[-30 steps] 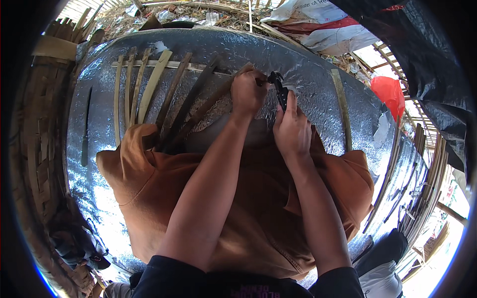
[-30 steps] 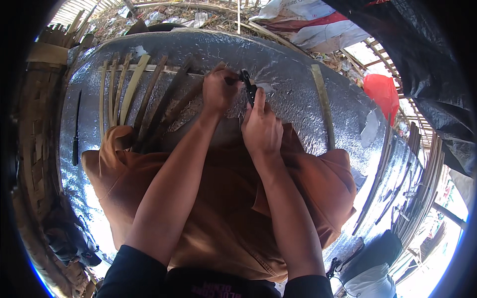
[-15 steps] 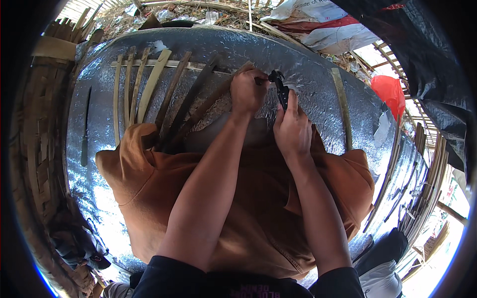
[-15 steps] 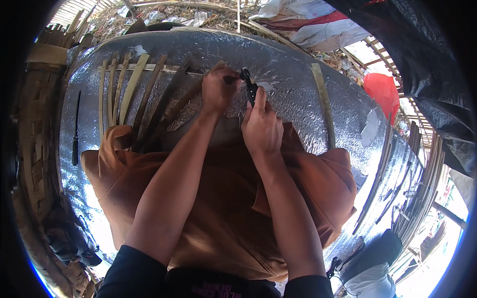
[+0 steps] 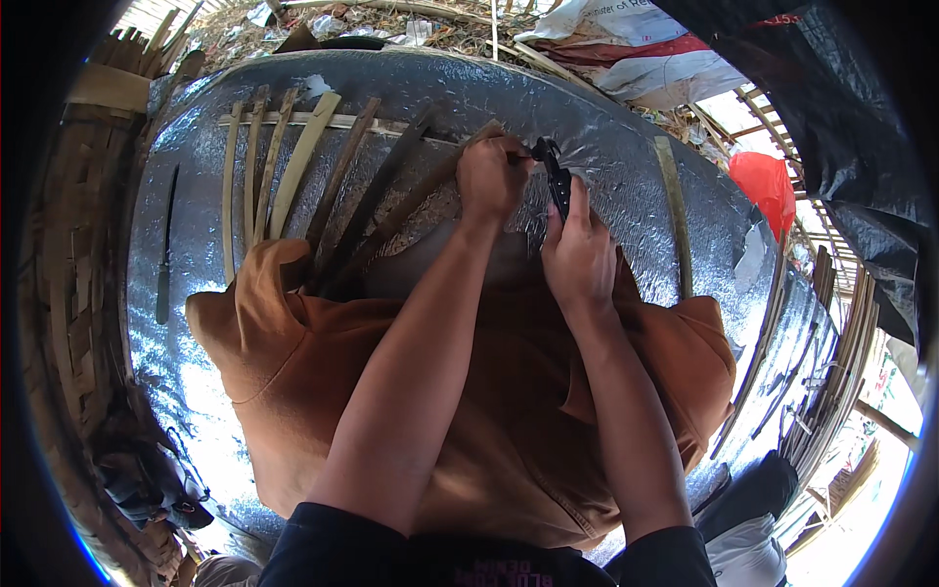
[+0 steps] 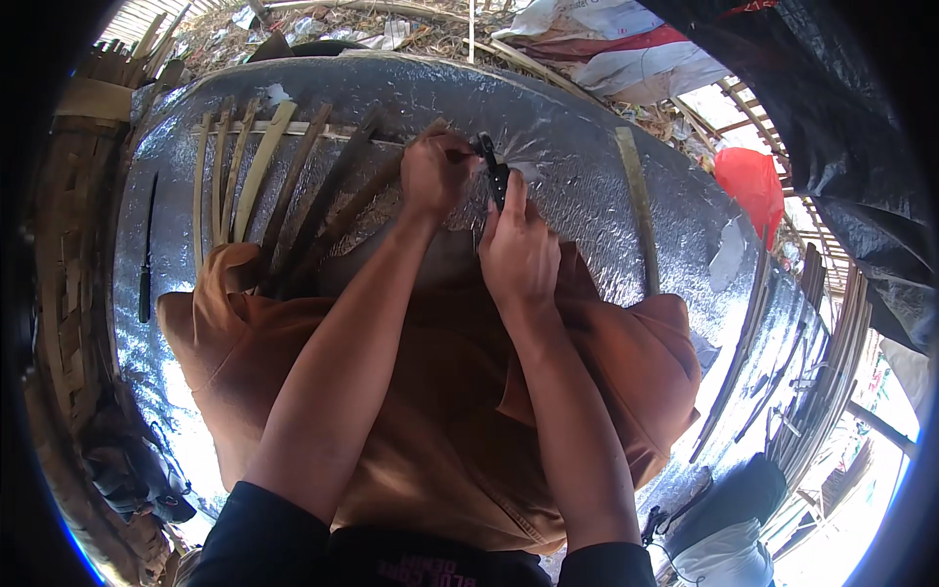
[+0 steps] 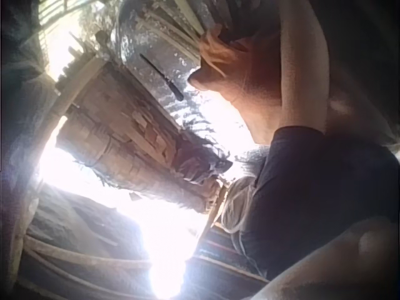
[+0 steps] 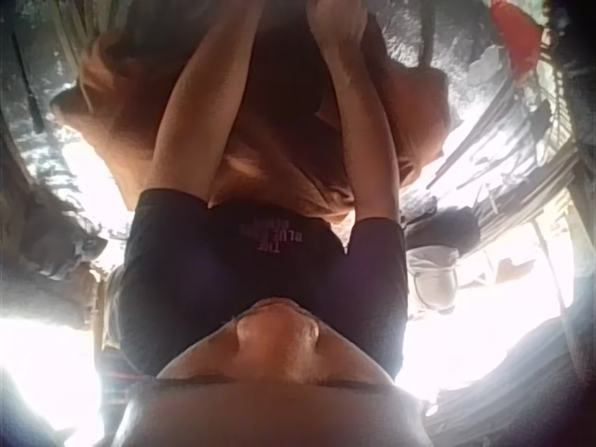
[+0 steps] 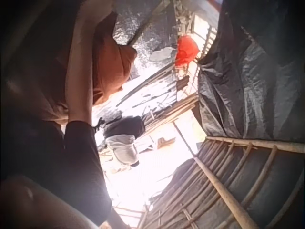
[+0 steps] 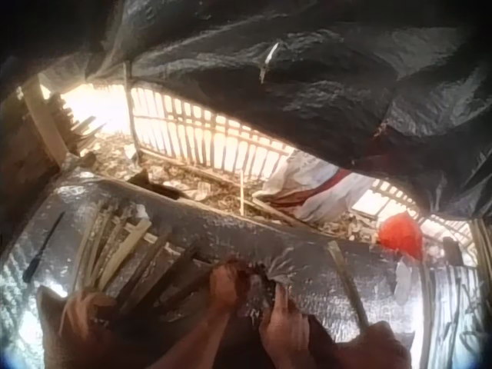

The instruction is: The person uses a handheld tool to punch holes into a bamboo strip, repeating the action along the length of several strips on a table.

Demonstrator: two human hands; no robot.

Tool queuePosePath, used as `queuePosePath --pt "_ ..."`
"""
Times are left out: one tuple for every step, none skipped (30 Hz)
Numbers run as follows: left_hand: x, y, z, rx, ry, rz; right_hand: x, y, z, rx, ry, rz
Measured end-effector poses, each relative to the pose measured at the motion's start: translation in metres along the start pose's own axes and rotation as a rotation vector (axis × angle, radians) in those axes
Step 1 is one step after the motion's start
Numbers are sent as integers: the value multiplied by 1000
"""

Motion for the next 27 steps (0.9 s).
queuePosePath --pt "0 -1 1 40 -30 -56 0 -1 0 24 29 -19" --pt "1 -1 1 39 -30 -57 -1 -2 -1 49 58 -38" --pt "1 -1 1 17 -4 8 0 0 -1 50 64 -39" --pt "0 0 1 -6 22 73 2 4 1 26 -24 -18" --pt "-3 0 1 -5 24 78 2 7 4 2 -111 4" --pt "-2 -3 2 1 12 67 2 5 3 0 -116 5" --pt "-1 -6 2 7 1 56 -2 2 -2 5 24 -59" --pt "0 -8 2 5 2 51 -3 -1 -5 10 164 -123" --pt "-2 -5 3 15 3 38 -3 0 -6 13 166 -124" --pt "-3 -3 3 25 4 24 0 2 -4 46 22 -86" --pt "-2 -2 3 29 5 26 1 4 -2 79 -121 -47" --pt "1 -2 1 -1 37 69 1 5 0 79 -119 -50" --pt "3 -2 0 -31 68 111 1 5 -1 59 3 -79" --pt "-1 -1 0 -30 70 113 -1 5 -3 40 126 -108" --pt "-2 -1 2 -2 21 44 -3 5 -6 92 135 -134" --pt "-1 -2 2 27 -28 -25 -1 3 -6 90 129 -132" --pt "4 -3 0 24 -29 -31 2 3 -5 80 -4 -87" --pt "5 -1 0 6 1 2 1 5 -3 74 -125 -46" --pt "4 1 -1 -13 31 36 -1 5 -2 77 -119 -48" --pt "0 3 0 -10 32 42 -3 5 -4 94 24 -97" --pt "0 2 1 17 -3 -6 -1 4 -5 107 156 -141" --pt "0 1 1 43 -38 -54 0 3 -5 107 151 -138" --pt "4 0 2 43 -41 -59 0 3 -5 140 49 -93" --pt "3 2 1 23 -7 -28 -2 5 -4 173 -41 -52" --pt "1 4 1 3 27 4 0 7 -3 105 -113 -45" --pt "-2 5 0 4 29 10 -2 8 -1 106 -106 -47" --pt "0 2 0 1 22 23 1 7 -2 98 23 -99"
Point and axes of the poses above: each hand's wrist, its own x-axis towards the middle knuckle, its own z-axis out of the back of the hand, y = z × x, the point moved 2 cm from there along x, towards the middle knuckle, and after that the axes turned 14 degrees about z, right-handed, at the moved point
